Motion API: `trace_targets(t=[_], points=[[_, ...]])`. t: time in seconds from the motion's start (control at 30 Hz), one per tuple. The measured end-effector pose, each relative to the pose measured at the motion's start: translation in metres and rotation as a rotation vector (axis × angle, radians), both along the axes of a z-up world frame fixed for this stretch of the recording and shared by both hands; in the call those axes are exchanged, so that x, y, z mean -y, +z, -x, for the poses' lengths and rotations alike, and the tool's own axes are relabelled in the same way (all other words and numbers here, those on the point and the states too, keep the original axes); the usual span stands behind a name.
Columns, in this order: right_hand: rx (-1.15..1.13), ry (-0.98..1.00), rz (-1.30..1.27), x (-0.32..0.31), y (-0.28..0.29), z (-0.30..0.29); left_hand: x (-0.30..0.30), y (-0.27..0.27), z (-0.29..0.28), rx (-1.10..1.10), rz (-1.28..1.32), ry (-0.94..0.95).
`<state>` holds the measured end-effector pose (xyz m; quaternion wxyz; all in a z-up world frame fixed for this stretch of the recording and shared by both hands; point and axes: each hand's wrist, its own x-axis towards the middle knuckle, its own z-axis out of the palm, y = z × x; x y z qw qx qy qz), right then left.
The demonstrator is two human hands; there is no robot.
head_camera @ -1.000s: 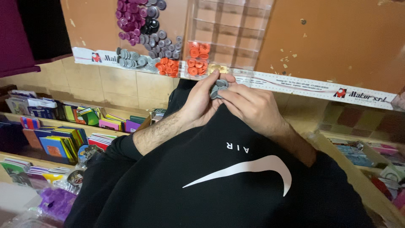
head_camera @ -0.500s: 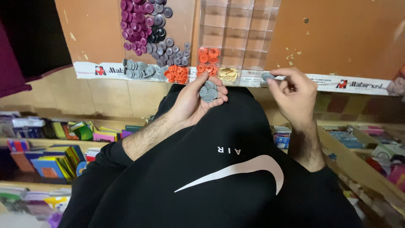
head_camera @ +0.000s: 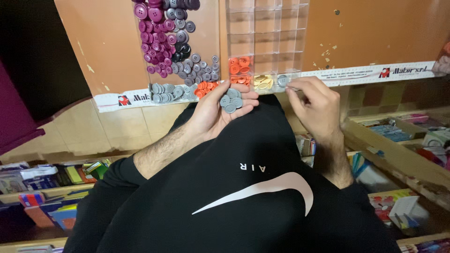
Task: The person sorts colored buttons from a pile into separate compartments of a transparent plastic tray by hand.
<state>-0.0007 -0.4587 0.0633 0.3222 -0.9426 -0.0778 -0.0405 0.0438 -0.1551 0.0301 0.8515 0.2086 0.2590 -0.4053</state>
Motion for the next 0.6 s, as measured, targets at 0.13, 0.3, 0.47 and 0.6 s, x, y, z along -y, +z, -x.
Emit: trace_targets(t=[0.13,0.3,0.47,0.6], points=[[0.033,-0.013,-0.154,-0.053,0.025,-0.002,0.001,-0.001,0.002,0.010,0.004,-0.019],[0.086,0.305,0.030,-0.083,0.056,-0.022,0.025,-0.061,0.024,0.002,0.042,0.023],[0.033,0.326,0.076,-0.071,0.036,-0.020,0.048,-0.040,0.030,0.018,0.014,0.108],[-0.079,0.407,0.098,-0.047,0.036,-0.023,0.080,-0.041,0.041,-0.077,0.009,0.228]])
